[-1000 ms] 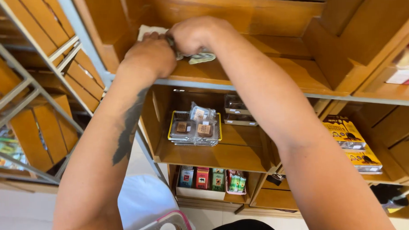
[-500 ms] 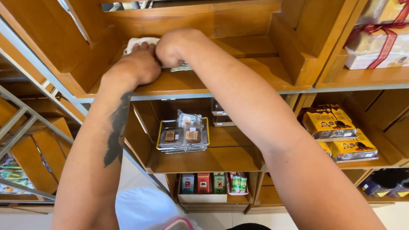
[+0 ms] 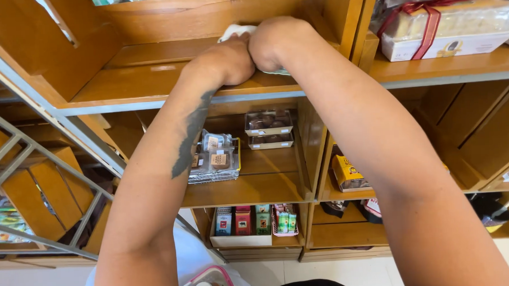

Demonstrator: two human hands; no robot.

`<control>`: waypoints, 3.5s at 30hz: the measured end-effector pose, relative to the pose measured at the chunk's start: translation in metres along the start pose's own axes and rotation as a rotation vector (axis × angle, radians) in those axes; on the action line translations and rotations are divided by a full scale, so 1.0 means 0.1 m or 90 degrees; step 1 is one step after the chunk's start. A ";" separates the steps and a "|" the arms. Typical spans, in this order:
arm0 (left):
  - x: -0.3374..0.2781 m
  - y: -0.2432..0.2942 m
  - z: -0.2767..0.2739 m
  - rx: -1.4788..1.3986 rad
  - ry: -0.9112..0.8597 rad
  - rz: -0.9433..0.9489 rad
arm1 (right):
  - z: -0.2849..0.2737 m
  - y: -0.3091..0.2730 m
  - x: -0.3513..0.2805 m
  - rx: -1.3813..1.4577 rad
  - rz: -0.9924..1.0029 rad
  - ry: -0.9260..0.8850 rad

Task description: Wiping jars of food products with a cloth and placing them on grocery store shelves.

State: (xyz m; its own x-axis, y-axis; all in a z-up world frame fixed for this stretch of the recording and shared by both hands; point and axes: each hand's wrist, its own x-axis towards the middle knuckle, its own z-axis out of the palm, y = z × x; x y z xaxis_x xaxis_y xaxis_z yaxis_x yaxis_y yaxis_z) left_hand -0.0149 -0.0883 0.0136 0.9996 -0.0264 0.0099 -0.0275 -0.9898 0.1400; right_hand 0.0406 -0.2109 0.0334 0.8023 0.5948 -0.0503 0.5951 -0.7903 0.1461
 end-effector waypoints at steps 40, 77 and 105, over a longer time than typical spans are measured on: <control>-1.88 -1.91 0.44 0.137 0.541 0.121 | -0.23 -1.84 0.14 0.092 -0.429 0.132; -1.35 -0.36 0.69 0.176 0.555 0.086 | 0.49 -0.48 -0.74 0.064 -0.398 0.513; -1.36 -0.18 0.25 -0.474 0.655 0.275 | -0.23 -0.02 -1.36 0.418 -0.359 0.333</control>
State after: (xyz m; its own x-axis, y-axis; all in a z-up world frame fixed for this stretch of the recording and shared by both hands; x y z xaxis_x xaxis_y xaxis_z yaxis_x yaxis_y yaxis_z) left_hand -0.1503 -0.0705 -0.0147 0.4594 0.1272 0.8791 -0.6639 -0.6083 0.4349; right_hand -0.0704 -0.2869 0.0631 0.3689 0.7713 0.5186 0.9155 -0.2054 -0.3459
